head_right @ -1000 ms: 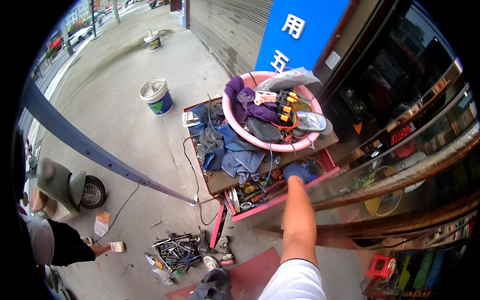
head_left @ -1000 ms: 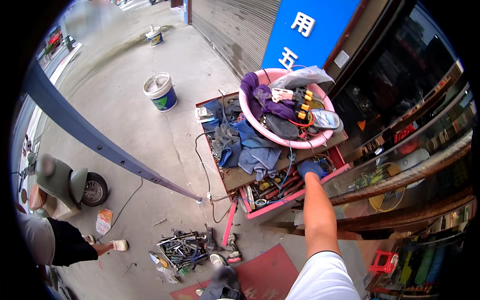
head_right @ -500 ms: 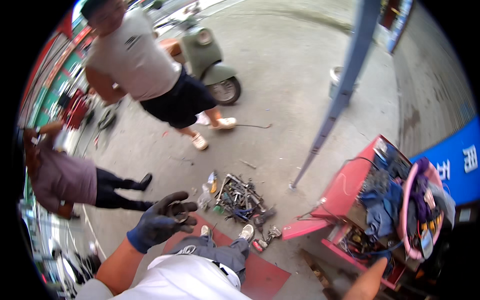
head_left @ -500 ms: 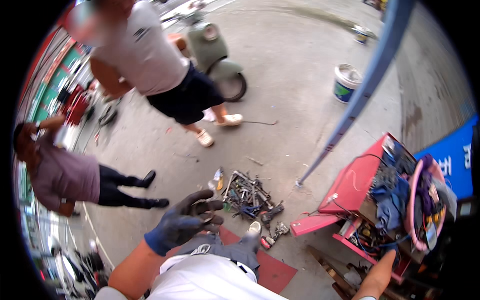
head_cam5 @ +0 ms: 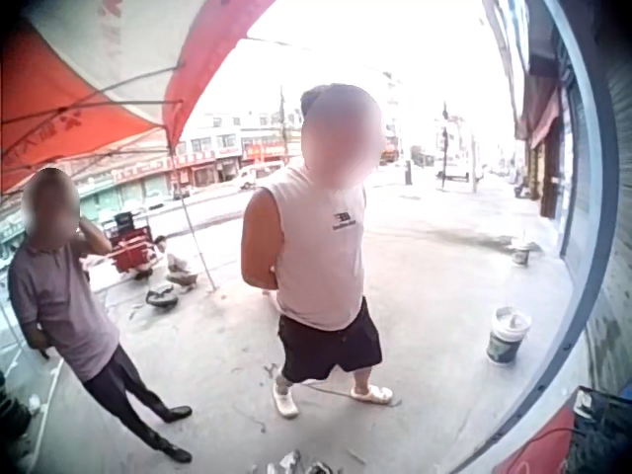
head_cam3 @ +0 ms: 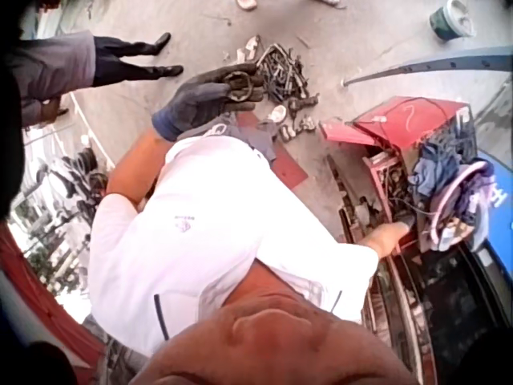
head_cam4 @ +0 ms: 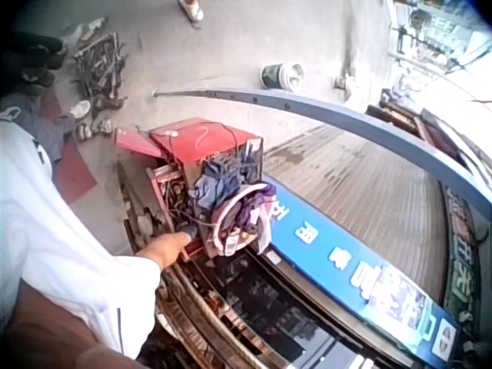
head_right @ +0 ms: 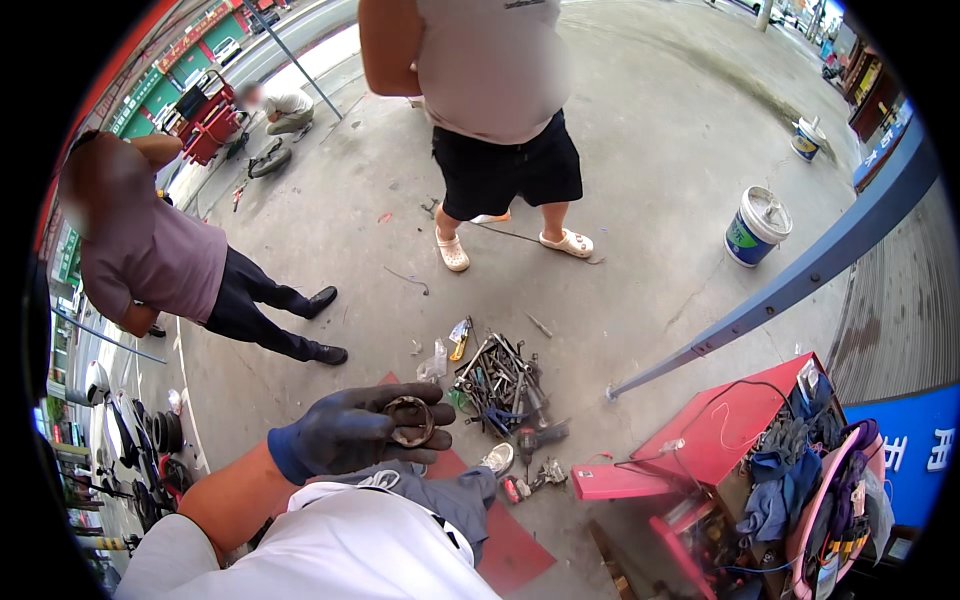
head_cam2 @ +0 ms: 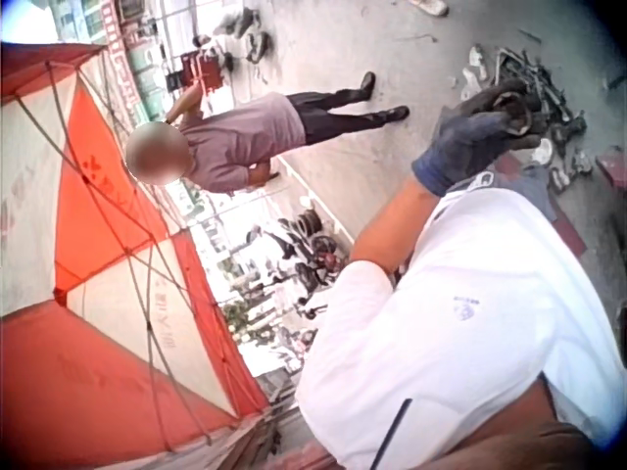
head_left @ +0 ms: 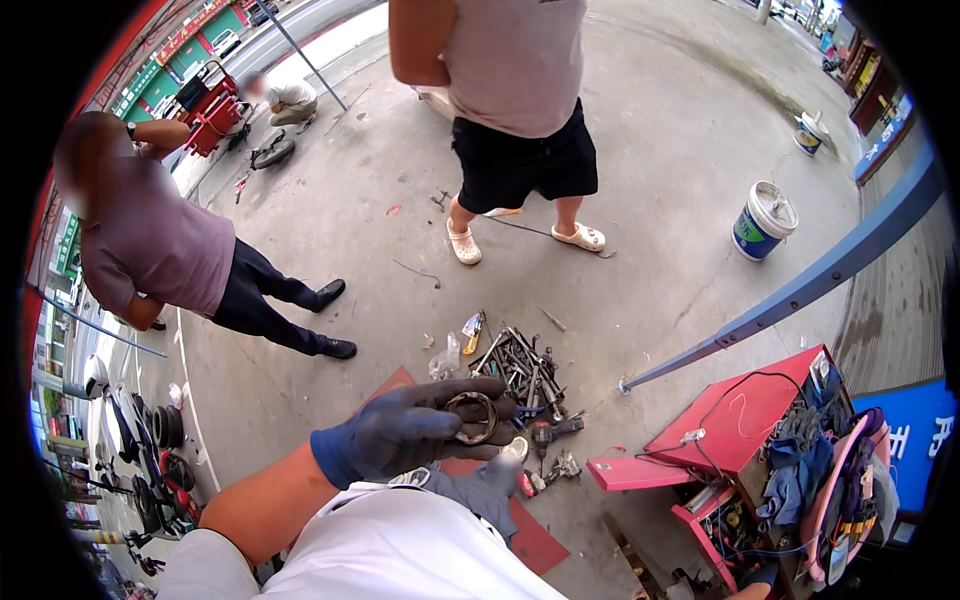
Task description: The person applies blue grease to a metal fork assembly using a screwdriver, then uses pliers to manipulate a metal ring. The person handles the fork assembly and a red vehicle frame, moving between the ground and the vehicle during the repair process.
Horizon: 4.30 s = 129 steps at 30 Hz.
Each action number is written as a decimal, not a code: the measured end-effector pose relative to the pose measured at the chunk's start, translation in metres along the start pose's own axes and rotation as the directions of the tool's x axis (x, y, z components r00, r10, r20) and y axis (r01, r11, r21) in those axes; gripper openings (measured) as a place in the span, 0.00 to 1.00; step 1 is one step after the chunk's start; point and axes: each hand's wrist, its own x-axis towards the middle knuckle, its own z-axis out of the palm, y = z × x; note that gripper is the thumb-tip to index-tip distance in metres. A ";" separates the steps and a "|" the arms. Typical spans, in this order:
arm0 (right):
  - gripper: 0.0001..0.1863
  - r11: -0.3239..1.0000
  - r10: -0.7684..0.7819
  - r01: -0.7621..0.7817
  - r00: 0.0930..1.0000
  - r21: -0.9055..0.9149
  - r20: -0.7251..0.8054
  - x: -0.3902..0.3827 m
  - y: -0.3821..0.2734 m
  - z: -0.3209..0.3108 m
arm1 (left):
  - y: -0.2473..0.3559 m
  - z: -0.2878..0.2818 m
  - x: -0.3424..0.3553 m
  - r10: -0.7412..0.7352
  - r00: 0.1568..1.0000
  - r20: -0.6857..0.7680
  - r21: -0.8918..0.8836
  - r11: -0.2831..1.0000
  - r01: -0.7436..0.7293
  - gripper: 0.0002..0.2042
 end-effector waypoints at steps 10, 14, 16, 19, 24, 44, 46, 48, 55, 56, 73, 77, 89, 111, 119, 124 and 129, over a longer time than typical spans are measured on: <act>0.19 0.017 0.007 -0.030 1.000 0.999 0.029 -0.129 -0.069 -0.082 | 0.015 0.001 -0.001 0.103 0.991 -0.087 0.247 0.966 -0.079 0.32; 0.19 -0.272 -0.143 -0.028 0.990 0.962 -0.011 -0.207 -0.114 -0.129 | 0.021 -0.007 -0.012 0.150 0.983 -0.101 0.299 0.947 -0.114 0.29; 0.19 -0.391 -0.241 -0.111 0.970 0.914 0.015 -0.246 -0.135 -0.136 | 0.025 -0.011 -0.026 0.173 0.977 -0.125 0.303 0.944 -0.129 0.28; 0.19 -0.493 -0.409 -0.205 0.912 0.845 -0.018 -0.310 -0.165 -0.164 | 0.034 -0.019 -0.039 0.177 0.982 -0.063 0.231 0.960 -0.158 0.28; 0.36 0.083 -0.819 0.107 0.574 0.991 0.007 -0.354 -0.156 -0.173 | 0.044 -0.046 -0.062 0.227 0.974 0.014 0.241 0.944 -0.224 0.27; 0.18 0.824 -0.035 0.528 -0.313 0.205 0.949 -0.649 -0.264 -0.064 | 0.036 -0.084 -0.096 0.760 0.649 -0.024 0.694 0.480 -0.537 0.22; 0.19 0.800 -0.007 0.564 -0.337 0.208 0.941 -0.648 -0.268 -0.063 | 0.038 -0.085 -0.094 0.777 0.629 -0.006 0.752 0.418 -0.510 0.22; 0.18 0.791 -0.035 0.557 -0.368 0.251 0.929 -0.643 -0.266 -0.057 | 0.038 -0.087 -0.093 0.800 0.600 0.022 0.828 0.322 -0.459 0.22; 0.17 0.878 -0.043 0.407 -0.457 0.253 0.888 -0.629 -0.257 -0.042 | 0.041 -0.085 -0.083 0.832 0.536 0.142 0.904 0.111 -0.412 0.21; 0.17 0.881 -0.032 0.404 -0.467 0.246 0.884 -0.630 -0.261 -0.042 | 0.043 -0.087 -0.083 0.840 0.518 0.164 0.915 0.066 -0.398 0.21; 0.19 0.954 -0.124 0.188 -0.461 0.233 0.879 -0.643 -0.248 -0.024 | 0.049 -0.096 -0.071 0.851 0.429 0.302 0.926 -0.154 -0.345 0.24; 0.19 0.916 -0.144 0.292 -0.401 0.275 0.905 -0.643 -0.247 -0.022 | 0.057 -0.106 -0.071 0.825 0.393 0.405 0.902 -0.290 -0.321 0.22; 0.20 0.905 -0.117 0.339 -0.386 0.259 0.915 -0.630 -0.258 -0.024 | 0.066 -0.110 -0.063 0.837 0.389 0.385 0.904 -0.256 -0.344 0.18; 0.21 0.920 -0.105 0.258 -0.564 0.295 0.819 -0.631 -0.257 -0.021 | 0.053 -0.093 -0.070 0.935 0.327 0.135 0.931 -0.007 -0.365 0.15; 0.21 0.906 -0.203 0.234 -0.494 0.354 0.846 -0.634 -0.253 -0.026 | 0.043 -0.097 -0.070 0.925 0.327 0.193 0.920 -0.055 -0.389 0.15; 0.18 0.857 -0.340 0.250 -0.382 0.450 0.859 -0.638 -0.237 -0.019 | 0.045 -0.091 -0.067 0.913 0.292 0.286 0.922 -0.179 -0.343 0.16; 0.18 0.885 -0.292 0.277 -0.299 0.375 0.908 -0.624 -0.244 -0.019 | 0.058 -0.112 -0.075 0.892 0.441 0.097 0.926 0.082 -0.369 0.13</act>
